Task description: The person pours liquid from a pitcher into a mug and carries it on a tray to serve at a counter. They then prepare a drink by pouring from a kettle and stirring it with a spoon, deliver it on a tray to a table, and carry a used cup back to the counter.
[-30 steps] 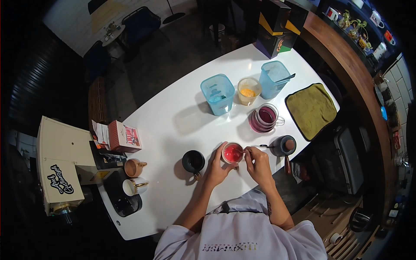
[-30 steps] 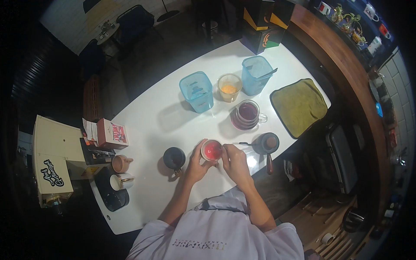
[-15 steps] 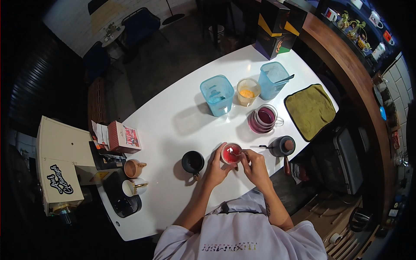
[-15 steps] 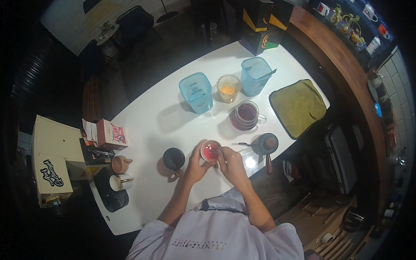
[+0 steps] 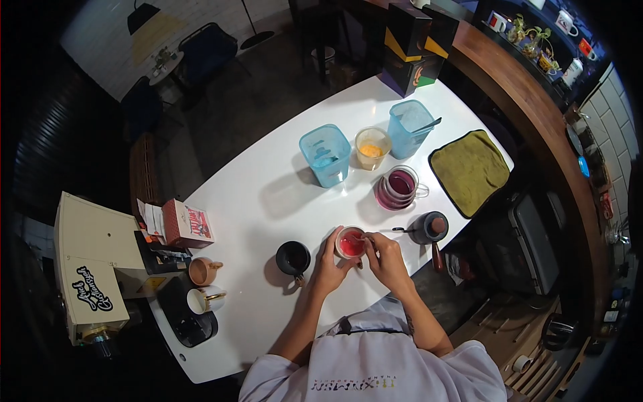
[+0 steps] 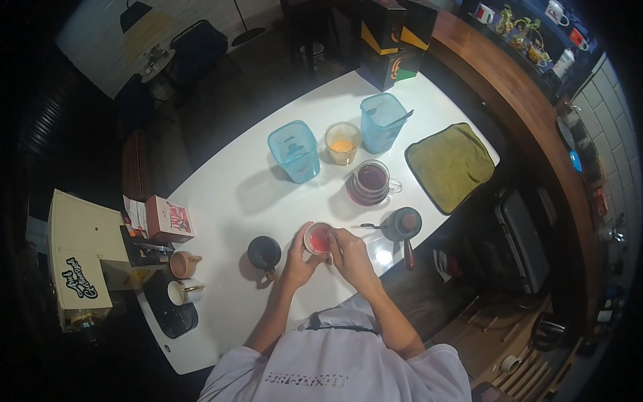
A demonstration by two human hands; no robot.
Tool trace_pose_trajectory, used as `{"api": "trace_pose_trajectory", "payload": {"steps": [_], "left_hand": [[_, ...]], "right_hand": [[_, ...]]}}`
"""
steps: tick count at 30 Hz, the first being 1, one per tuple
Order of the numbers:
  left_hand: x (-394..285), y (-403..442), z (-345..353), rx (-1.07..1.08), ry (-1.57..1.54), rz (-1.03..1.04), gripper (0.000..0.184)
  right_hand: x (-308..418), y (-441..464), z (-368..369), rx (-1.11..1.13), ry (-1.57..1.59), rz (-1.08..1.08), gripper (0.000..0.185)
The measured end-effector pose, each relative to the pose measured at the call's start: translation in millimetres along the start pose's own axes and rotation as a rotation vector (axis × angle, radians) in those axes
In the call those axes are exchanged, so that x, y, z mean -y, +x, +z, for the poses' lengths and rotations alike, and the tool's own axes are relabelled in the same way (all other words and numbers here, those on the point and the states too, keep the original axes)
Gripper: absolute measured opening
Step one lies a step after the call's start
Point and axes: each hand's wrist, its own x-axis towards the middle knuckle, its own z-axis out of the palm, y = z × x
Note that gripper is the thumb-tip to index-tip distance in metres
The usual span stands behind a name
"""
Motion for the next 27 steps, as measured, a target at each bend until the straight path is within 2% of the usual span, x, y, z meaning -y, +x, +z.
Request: {"api": "trace_pose_trajectory", "payload": {"steps": [4, 6, 10, 16, 18, 21, 27], "left_hand": [[0.6, 0.3, 0.4, 0.011, 0.023, -0.012, 0.088], [1.2, -0.1, 0.4, 0.016, 0.018, -0.014, 0.088], [8.5, 0.4, 0.5, -0.011, 0.013, 0.010, 0.090], [5.8, -0.1, 2.4, -0.025, -0.022, -0.008, 0.088], [2.1, -0.2, 0.9, -0.011, 0.010, 0.004, 0.086], [1.6, 0.8, -0.3, 0.003, 0.044, 0.028, 0.086], [1.5, 0.3, 0.8, -0.005, 0.034, 0.017, 0.086]], "right_hand": [[-4.3, 1.5, -8.0, -0.004, -0.073, -0.011, 0.015], [0.3, -1.1, -11.4, 0.086, -0.037, 0.024, 0.015], [8.8, -2.3, -3.8, 0.072, 0.050, 0.042, 0.015], [-2.9, -0.5, -6.7, 0.021, -0.056, 0.013, 0.015], [-1.5, -2.8, -7.8, 0.093, -0.054, 0.017, 0.015], [6.9, -3.2, -0.9, 0.042, 0.072, 0.016, 0.014], [-2.3, -2.0, -6.0, 0.002, -0.062, 0.016, 0.014]]}}
